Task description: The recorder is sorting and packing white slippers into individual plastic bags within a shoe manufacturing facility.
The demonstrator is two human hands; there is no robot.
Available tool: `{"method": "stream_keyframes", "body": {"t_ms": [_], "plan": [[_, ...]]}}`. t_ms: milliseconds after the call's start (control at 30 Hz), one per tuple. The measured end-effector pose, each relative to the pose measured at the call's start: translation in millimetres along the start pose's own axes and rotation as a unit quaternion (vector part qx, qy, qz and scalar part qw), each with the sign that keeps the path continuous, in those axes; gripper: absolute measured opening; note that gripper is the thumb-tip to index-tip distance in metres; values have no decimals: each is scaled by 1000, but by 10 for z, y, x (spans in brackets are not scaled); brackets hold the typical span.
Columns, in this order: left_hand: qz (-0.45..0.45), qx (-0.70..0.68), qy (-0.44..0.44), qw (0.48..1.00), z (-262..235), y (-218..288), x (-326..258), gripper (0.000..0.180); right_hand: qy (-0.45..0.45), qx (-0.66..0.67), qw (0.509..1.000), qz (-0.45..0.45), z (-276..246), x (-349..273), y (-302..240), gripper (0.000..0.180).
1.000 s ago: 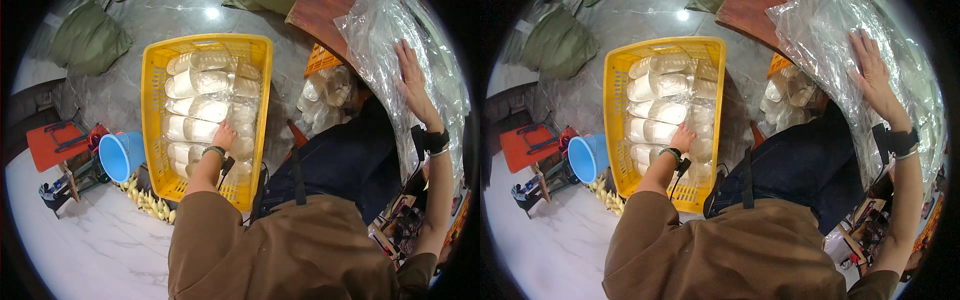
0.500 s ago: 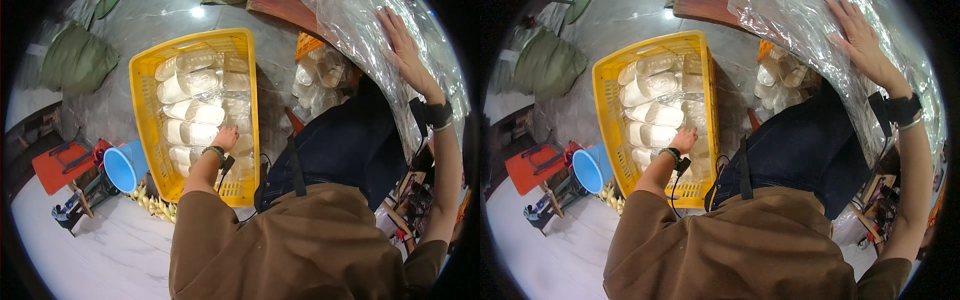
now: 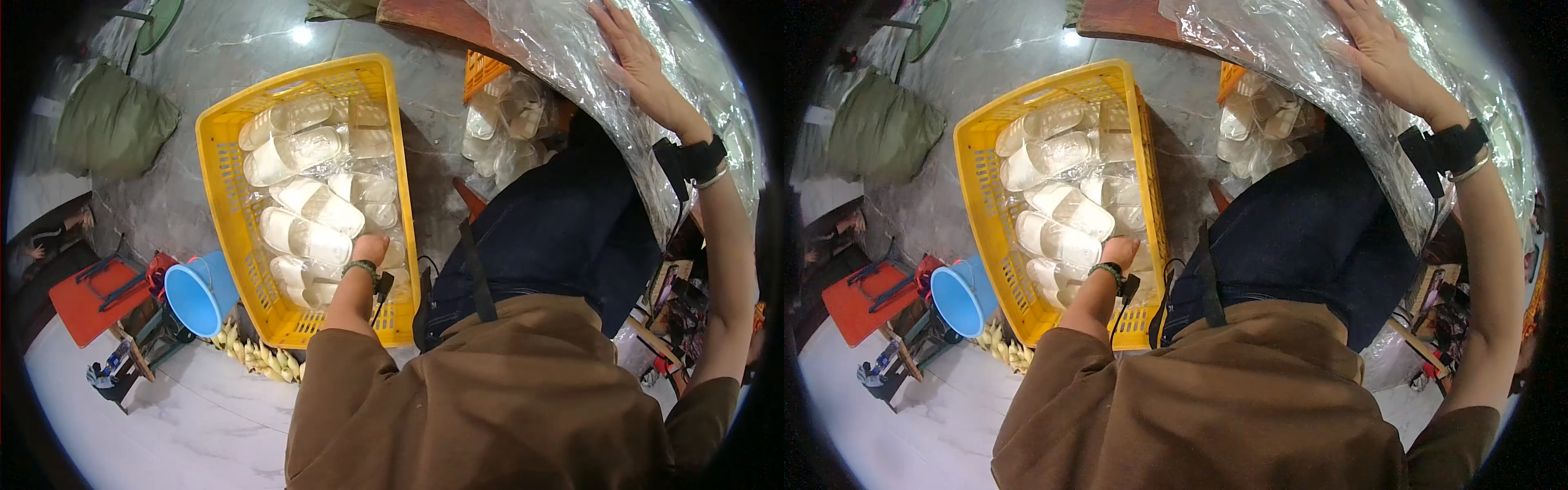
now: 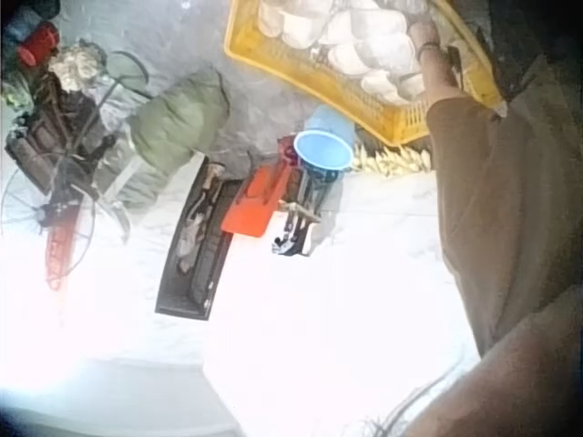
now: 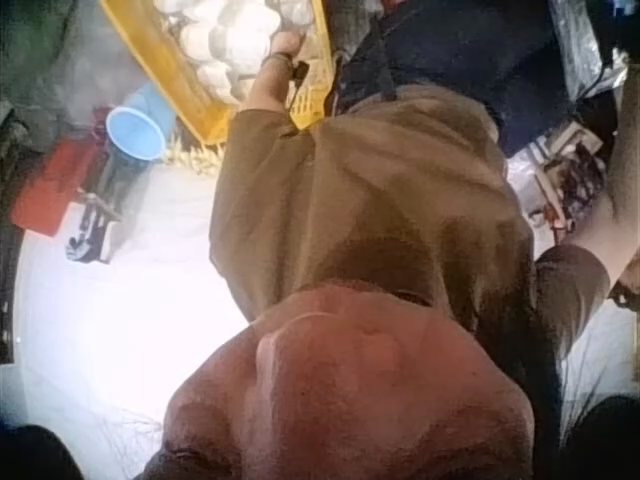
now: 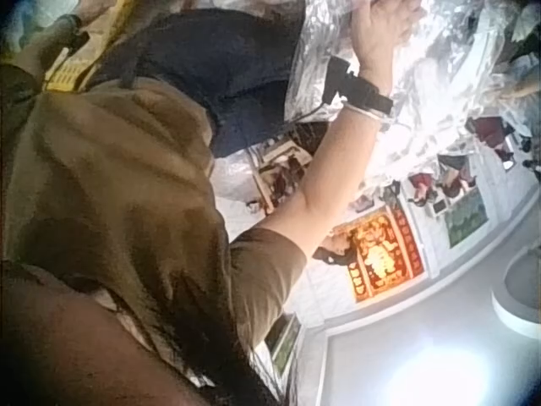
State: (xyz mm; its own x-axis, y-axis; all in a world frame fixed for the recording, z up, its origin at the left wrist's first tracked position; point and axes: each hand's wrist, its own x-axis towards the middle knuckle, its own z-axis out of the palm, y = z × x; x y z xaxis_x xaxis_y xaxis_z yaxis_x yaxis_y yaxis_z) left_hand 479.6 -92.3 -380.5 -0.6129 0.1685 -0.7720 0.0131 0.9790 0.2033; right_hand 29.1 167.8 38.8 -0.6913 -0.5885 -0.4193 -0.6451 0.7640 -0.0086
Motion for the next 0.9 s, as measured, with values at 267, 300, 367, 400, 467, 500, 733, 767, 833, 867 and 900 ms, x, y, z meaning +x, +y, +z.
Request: {"method": "stream_keyframes", "body": {"t_ms": [267, 300, 367, 400, 467, 500, 733, 767, 833, 867, 900], "plan": [[43, -55, 29, 997, -545, -253, -518, 17, 166, -113, 979, -42, 267, 69, 275, 76], [36, -52, 34, 997, -695, -298, -647, 17, 190, -119, 972, -76, 305, 131, 459, 76], [5, -55, 91, 994, -922, -399, -934, 15, 227, -124, 961, -95, 338, 162, 457, 76], [-43, -36, 106, 993, -882, -533, -1117, 15, 212, -103, 968, -84, 337, 185, 381, 73], [-92, -45, 110, 989, -1077, -576, -1310, 17, 184, -97, 977, -56, 364, 166, 364, 72], [-119, -78, 123, 982, -1133, -588, -1409, 19, 177, -101, 978, -49, 398, 145, 351, 74], [-207, -116, 263, 935, -1738, -327, -2140, 16, 123, -2, 992, -40, 222, -74, 126, 76], [-240, -108, 264, 928, -1820, -272, -2269, 18, 134, 12, 990, -53, 235, -94, 157, 78], [-280, -104, 274, 914, -1917, -195, -2474, 20, 137, 33, 988, -67, 203, -131, 139, 77], [-306, -148, 337, 878, -1933, -151, -2603, 21, 150, 34, 985, -78, 202, -143, 120, 77], [-323, -189, 399, 837, -1976, -113, -2704, 23, 142, 40, 986, -79, 205, -158, 122, 77]]}}
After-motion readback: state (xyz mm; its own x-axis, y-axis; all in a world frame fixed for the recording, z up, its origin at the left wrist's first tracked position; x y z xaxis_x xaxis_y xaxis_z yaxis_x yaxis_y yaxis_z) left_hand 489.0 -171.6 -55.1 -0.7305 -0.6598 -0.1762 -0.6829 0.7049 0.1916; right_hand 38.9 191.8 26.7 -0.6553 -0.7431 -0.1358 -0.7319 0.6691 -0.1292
